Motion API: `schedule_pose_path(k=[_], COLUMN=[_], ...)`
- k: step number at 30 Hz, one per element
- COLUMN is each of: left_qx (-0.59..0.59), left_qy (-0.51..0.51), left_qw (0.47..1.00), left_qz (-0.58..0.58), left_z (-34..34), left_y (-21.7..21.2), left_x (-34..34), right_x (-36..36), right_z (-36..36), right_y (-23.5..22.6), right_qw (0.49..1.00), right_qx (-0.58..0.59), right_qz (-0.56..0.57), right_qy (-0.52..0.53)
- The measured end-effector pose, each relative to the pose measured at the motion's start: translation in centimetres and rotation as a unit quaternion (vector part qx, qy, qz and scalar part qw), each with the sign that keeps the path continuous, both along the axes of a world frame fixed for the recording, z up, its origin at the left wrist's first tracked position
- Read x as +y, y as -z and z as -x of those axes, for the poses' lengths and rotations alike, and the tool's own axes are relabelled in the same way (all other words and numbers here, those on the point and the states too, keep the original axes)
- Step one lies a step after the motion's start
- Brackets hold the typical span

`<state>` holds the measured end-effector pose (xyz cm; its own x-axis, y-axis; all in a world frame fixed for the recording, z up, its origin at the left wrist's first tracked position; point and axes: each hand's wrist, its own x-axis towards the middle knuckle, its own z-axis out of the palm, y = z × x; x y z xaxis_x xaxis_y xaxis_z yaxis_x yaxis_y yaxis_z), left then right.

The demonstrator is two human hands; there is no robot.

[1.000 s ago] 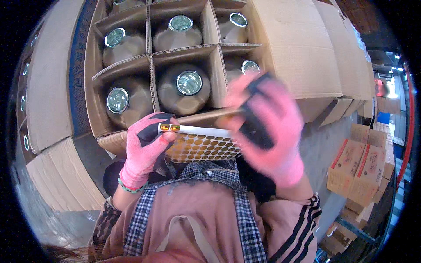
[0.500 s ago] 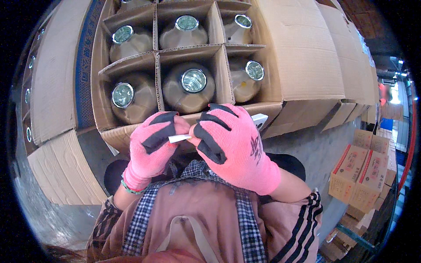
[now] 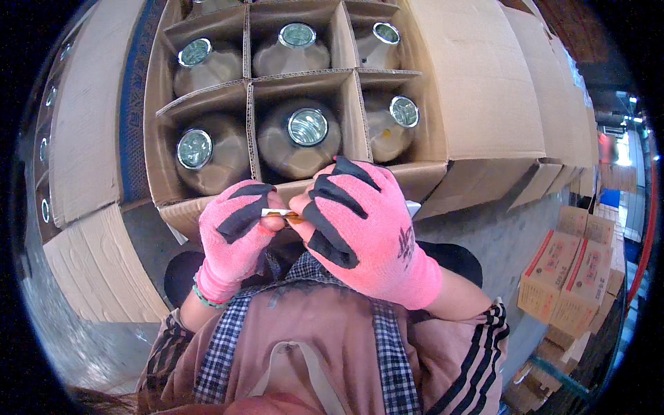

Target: The person applies round stickers to the tops of glass jars arranged in a cardboard box. They peel individual stickers from a sheet and press them onto the jar lids one by one.

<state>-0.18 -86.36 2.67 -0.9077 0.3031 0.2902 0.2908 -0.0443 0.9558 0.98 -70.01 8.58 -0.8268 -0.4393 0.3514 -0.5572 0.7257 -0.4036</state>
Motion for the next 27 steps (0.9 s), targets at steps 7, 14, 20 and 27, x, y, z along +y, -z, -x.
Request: schedule_pose_path(k=[7, 14, 20, 27], left_qx=[-0.024, -0.052, -0.002, 0.003], left_qy=[-0.001, 0.134, 0.234, 0.205], left_qw=[1.0, 0.988, 0.97, 0.975], left_qz=[-0.01, 0.054, 0.073, 0.083], left_z=[-0.1, -0.4, -1.4, -1.1], left_y=[0.5, 0.5, 1.6, 0.9], left_x=[0.1, -0.3, 0.3, -1.1], right_x=[-0.1, 1.2, 0.3, -1.1], right_z=[0.2, 2.3, 5.6, 7.1], right_y=[-0.2, -0.9, 4.7, 6.4], right_qw=[1.0, 0.991, 0.982, 0.951], right_qx=[-0.016, -0.089, -0.107, -0.047], right_qz=[0.012, 0.064, -0.153, -0.297], right_qy=[-0.018, 0.081, -0.021, -0.064])
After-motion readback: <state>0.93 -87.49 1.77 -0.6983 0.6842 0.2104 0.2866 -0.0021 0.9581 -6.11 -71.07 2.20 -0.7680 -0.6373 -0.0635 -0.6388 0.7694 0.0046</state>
